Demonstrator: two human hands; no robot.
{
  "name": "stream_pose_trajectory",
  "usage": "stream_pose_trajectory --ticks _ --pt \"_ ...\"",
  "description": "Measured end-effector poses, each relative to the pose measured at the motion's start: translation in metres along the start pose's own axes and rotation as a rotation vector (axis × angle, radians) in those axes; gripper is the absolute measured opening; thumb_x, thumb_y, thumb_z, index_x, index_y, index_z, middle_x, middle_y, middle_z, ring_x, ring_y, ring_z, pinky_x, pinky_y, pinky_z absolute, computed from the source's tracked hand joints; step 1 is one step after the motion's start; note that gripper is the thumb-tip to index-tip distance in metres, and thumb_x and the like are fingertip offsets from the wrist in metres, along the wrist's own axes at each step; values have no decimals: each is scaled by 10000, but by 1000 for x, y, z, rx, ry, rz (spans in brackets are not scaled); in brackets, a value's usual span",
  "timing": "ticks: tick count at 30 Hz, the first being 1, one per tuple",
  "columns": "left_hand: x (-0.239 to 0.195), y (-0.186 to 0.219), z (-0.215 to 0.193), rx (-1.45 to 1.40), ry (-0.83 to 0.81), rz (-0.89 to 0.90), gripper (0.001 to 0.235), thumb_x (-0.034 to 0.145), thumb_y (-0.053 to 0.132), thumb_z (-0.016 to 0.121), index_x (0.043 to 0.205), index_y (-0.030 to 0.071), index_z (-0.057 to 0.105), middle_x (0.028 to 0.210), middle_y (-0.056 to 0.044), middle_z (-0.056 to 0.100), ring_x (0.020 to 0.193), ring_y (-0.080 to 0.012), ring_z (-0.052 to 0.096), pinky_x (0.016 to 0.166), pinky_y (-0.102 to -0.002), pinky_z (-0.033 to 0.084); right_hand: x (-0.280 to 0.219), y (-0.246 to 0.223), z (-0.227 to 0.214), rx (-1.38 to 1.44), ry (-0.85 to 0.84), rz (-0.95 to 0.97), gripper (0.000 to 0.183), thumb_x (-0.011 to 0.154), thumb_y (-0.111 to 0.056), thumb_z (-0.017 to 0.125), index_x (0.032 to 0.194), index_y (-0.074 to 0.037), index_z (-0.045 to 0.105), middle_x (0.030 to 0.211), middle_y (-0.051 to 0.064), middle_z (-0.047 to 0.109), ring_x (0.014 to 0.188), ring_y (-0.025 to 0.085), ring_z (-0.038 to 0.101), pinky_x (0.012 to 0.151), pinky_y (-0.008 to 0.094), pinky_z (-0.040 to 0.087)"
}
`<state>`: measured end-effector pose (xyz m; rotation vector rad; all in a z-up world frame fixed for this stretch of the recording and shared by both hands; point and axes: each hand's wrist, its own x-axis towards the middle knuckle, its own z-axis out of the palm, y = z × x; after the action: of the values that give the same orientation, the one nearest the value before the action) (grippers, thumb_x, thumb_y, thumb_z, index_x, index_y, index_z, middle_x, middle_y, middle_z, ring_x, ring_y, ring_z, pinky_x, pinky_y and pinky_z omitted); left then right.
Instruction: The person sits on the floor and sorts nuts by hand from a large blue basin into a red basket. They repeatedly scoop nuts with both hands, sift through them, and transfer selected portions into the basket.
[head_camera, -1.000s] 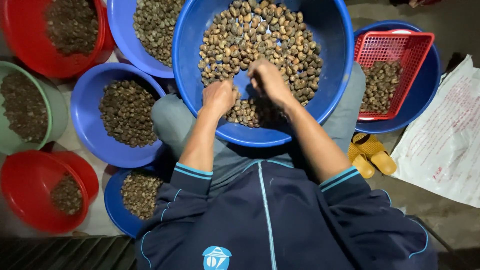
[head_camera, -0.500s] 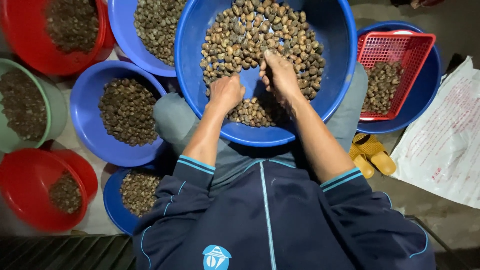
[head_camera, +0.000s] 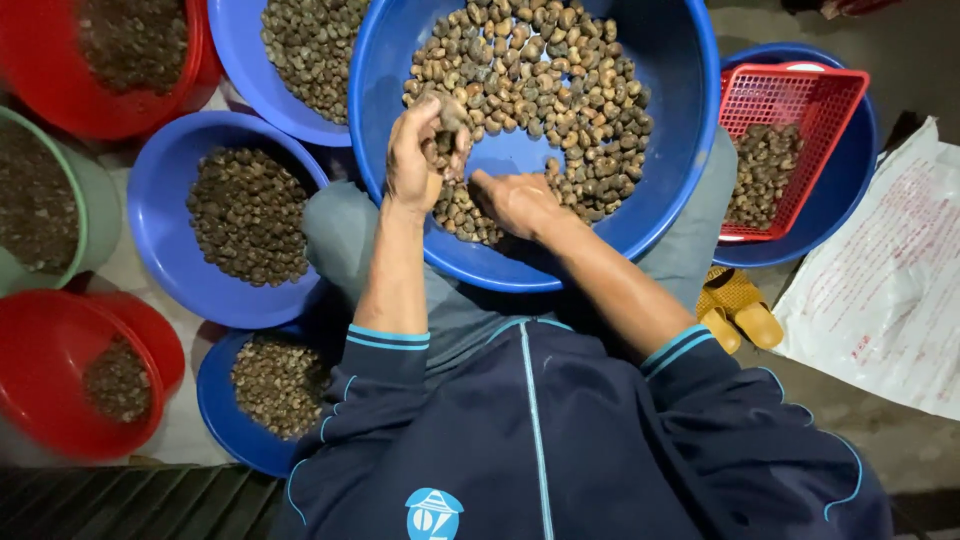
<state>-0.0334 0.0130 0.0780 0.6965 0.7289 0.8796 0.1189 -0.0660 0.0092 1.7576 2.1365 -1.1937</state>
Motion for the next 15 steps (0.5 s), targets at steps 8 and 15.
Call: stream_pose_trajectory --ticks 8,15 --pt "12 -20 -8 513 354 -211 260 1064 263 548 881 94 623 717 -2 600 556 -72 532 464 -215 467 9 12 17 -57 75 -31 135 1041 -150 526 1136 -85 456 706 124 656 557 314 589 582 491 545" --pt "15 -65 -43 1436 298 -63 299 1069 279 503 1126 8 615 884 -260 722 761 -446 743 584 -540 582 4 21 10 18 -81 34 430 986 -232 391 1393 -104 446 1103 203 755 1076 457 704 944 619 526"
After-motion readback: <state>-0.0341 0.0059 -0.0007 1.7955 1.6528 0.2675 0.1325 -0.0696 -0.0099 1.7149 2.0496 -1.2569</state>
